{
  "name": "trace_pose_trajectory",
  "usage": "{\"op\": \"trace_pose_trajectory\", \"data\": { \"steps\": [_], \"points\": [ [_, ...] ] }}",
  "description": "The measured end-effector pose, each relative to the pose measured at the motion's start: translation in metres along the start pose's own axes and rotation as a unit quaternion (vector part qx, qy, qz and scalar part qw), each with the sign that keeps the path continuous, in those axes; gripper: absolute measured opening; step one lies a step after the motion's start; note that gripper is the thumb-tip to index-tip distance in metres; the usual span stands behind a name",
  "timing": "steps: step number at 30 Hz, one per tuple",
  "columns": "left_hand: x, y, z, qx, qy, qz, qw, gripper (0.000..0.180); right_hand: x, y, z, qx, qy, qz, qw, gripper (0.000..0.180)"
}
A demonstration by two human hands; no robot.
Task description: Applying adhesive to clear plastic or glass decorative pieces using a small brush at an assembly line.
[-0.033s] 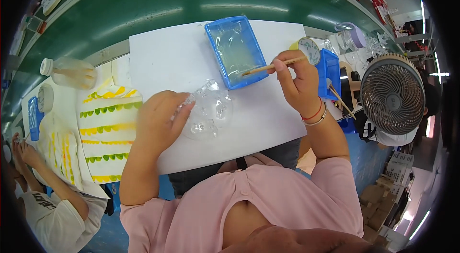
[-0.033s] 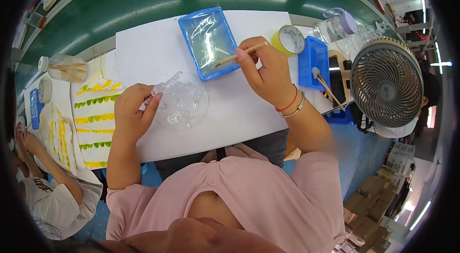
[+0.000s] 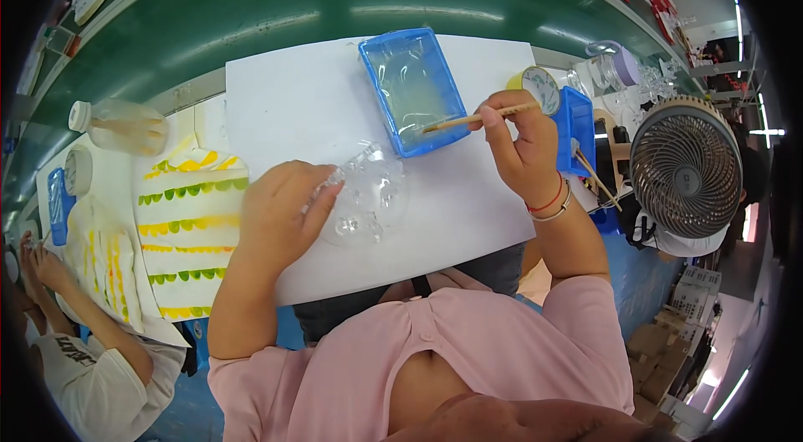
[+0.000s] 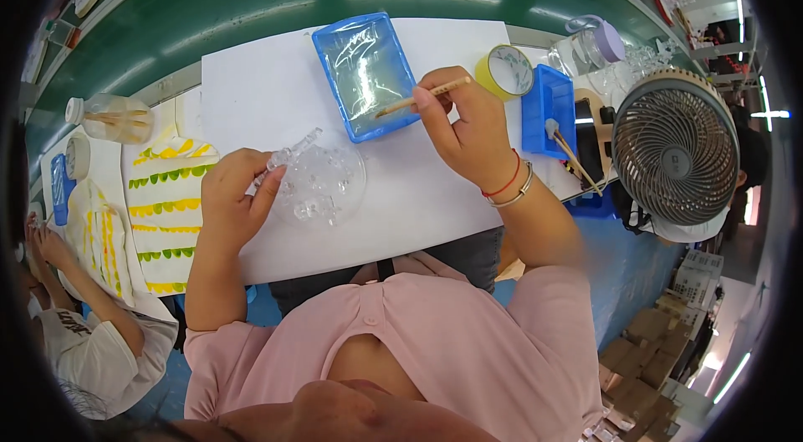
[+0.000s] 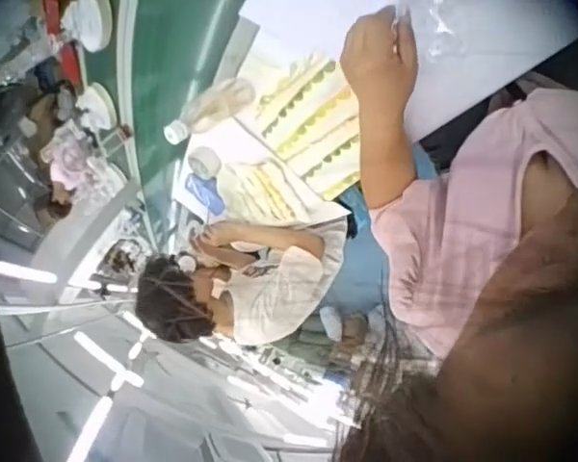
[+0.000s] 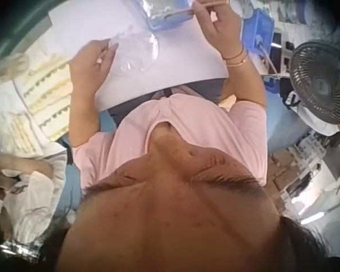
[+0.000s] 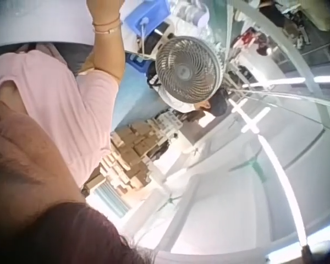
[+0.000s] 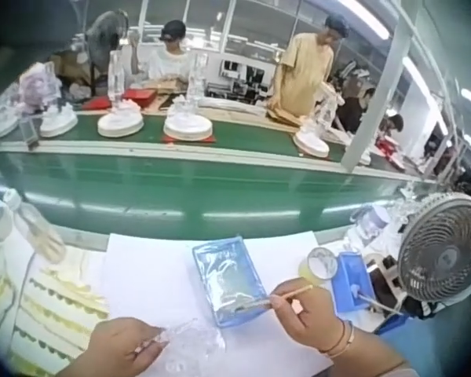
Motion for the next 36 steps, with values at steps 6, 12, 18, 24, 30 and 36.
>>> {"op": "trace_pose_trajectory", "data": {
  "steps": [6, 12, 18, 24, 30, 36],
  "points": [
    [-0.001, 0.000, -0.002, 0.036, -0.018, -0.017, 0.999, 0.015, -0.003, -0.007, -0.002, 0.020, -0.002, 0.026, 0.999, 0.006],
    [-0.002, 0.007, 0.000, 0.050, -0.034, -0.049, 0.997, 0.019, 0.000, -0.004, -0.003, 0.021, -0.003, 0.042, 0.999, 0.005],
    [0.000, 0.006, -0.003, 0.018, -0.077, -0.043, 0.996, 0.019, 0.011, 0.009, -0.018, -0.105, -0.054, -0.071, 0.990, 0.005],
    [0.002, 0.005, -0.006, 0.010, -0.094, -0.047, 0.994, 0.017, 0.025, 0.012, -0.055, -0.227, -0.164, -0.159, 0.947, 0.013],
    [0.001, 0.003, 0.000, 0.020, -0.081, -0.035, 0.996, 0.021, 0.051, 0.021, -0.072, -0.357, -0.180, -0.237, 0.885, 0.014],
    [-0.002, 0.001, -0.004, 0.030, -0.092, -0.058, 0.994, 0.039, 0.077, 0.021, -0.016, -0.395, -0.067, -0.206, 0.893, 0.014]
  ]
}}
Point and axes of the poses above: each hand's wrist, its own x-axis away from the middle knuckle, its own y-axis out of the back of the hand, z = x × y, the point moved 7 cm from there along -x, towards the middle knuckle, and after that the axes turned 5 degrees about z, right-handed, at the moved point
